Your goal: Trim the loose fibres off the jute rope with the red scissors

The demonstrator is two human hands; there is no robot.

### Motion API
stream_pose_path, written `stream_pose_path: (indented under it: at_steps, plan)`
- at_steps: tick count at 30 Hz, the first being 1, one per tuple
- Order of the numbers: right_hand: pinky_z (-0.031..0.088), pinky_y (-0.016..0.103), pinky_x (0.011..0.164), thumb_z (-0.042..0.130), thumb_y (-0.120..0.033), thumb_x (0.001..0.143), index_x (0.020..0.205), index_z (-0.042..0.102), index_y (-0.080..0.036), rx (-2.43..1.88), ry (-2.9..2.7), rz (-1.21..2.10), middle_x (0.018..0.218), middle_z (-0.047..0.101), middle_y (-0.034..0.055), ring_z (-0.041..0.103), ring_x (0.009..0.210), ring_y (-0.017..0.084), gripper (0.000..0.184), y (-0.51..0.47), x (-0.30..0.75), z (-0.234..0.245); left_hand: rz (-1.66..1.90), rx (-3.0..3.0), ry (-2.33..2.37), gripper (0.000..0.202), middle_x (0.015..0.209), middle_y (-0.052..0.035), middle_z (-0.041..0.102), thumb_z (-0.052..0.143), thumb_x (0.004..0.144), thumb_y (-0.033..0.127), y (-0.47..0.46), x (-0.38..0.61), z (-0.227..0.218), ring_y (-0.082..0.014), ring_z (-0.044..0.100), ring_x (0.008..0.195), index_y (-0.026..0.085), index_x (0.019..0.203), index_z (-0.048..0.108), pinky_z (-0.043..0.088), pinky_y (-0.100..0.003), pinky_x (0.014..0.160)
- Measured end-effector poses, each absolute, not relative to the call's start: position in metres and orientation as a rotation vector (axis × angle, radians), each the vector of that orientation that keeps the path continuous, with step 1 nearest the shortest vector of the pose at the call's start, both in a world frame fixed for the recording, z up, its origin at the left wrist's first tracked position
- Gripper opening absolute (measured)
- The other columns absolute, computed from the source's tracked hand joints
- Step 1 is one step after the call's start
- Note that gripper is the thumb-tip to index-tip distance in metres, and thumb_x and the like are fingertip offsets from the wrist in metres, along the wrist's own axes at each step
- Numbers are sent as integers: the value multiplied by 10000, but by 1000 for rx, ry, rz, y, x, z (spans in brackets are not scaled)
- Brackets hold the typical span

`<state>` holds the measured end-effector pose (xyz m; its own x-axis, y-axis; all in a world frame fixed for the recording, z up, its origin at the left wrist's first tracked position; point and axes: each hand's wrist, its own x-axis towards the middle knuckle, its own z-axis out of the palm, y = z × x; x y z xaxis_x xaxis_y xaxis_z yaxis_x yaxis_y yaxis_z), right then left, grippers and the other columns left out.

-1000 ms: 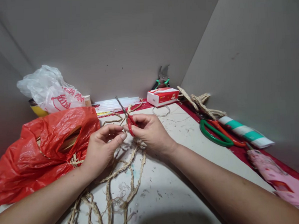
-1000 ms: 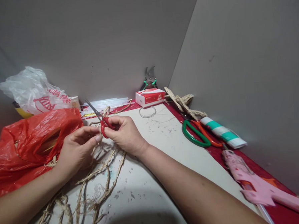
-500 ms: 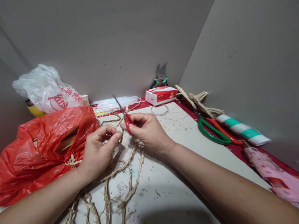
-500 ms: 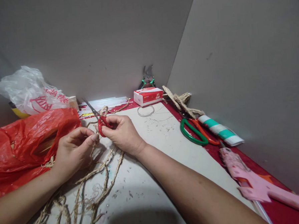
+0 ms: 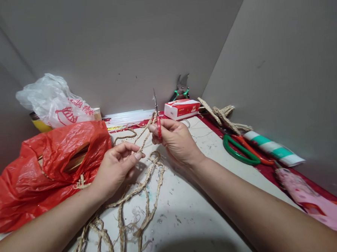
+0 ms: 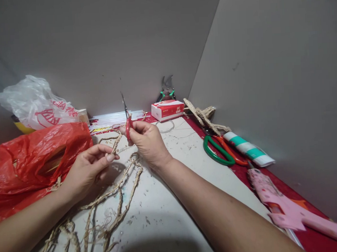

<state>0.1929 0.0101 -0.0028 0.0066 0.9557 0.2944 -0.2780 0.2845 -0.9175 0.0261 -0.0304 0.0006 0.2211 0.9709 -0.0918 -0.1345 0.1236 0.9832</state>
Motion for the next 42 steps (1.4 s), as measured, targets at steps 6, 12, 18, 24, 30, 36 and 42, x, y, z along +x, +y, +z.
stream_pose_path:
  at_steps: [6, 12, 18, 24, 30, 36, 42]
  plan:
    - [320, 238, 532, 750, -325, 670, 545, 563, -173, -766, -1099, 1012, 546, 480, -55, 388, 520, 62, 272, 20, 204, -2, 935, 1132, 889, 203, 726, -38, 682, 640, 811, 266, -30, 24, 4, -1, 286, 374, 142, 972, 636, 191, -150, 362]
    - [308, 235, 519, 748, -313, 665, 558, 569, -176, -779, -1076, 1007, 529, 477, -59, 370, 510, 64, 249, 21, 205, 1, 749, 980, 742, 91, 575, 10, 617, 510, 879, 219, -30, 19, 10, -18, 199, 342, 196, 967, 512, 141, -146, 353]
    - [287, 235, 513, 722, -306, 699, 570, 567, -170, -755, -1098, 1035, 507, 452, -64, 359, 505, 67, 244, 23, 204, 0, 748, 1030, 713, 63, 589, -6, 632, 503, 883, 236, -31, 18, 11, -13, 210, 332, 180, 911, 493, 148, -153, 352]
    - [291, 238, 520, 724, -321, 692, 596, 578, -168, -761, -1094, 1050, 500, 455, -65, 365, 501, 70, 232, 23, 202, -1, 834, 1144, 828, 215, 498, 53, 545, 624, 825, 355, -33, 20, 9, -13, 236, 342, 184, 898, 517, 125, -150, 357]
    - [285, 238, 510, 728, -371, 660, 566, 559, -173, -850, -1142, 954, 501, 444, -59, 354, 508, 79, 277, 17, 200, 5, 840, 1144, 810, 251, 537, 42, 510, 631, 811, 388, -33, 22, 0, -2, 226, 354, 141, 782, 599, 127, -175, 367]
    - [273, 243, 519, 708, -409, 668, 536, 496, -183, -887, -1216, 864, 501, 425, -58, 328, 519, 82, 336, 19, 202, 4, 890, 1108, 873, 266, 501, 68, 394, 690, 761, 377, -34, 20, -3, -10, 221, 389, 125, 844, 679, 118, -181, 389]
    - [285, 254, 513, 647, -461, 707, 527, 438, -198, -1076, -1439, 923, 485, 411, -52, 349, 503, 92, 381, 23, 209, -1, 1041, 1032, 916, 276, 543, 40, 507, 685, 752, 355, -28, 19, -2, 3, 242, 351, 108, 875, 675, 105, -180, 377]
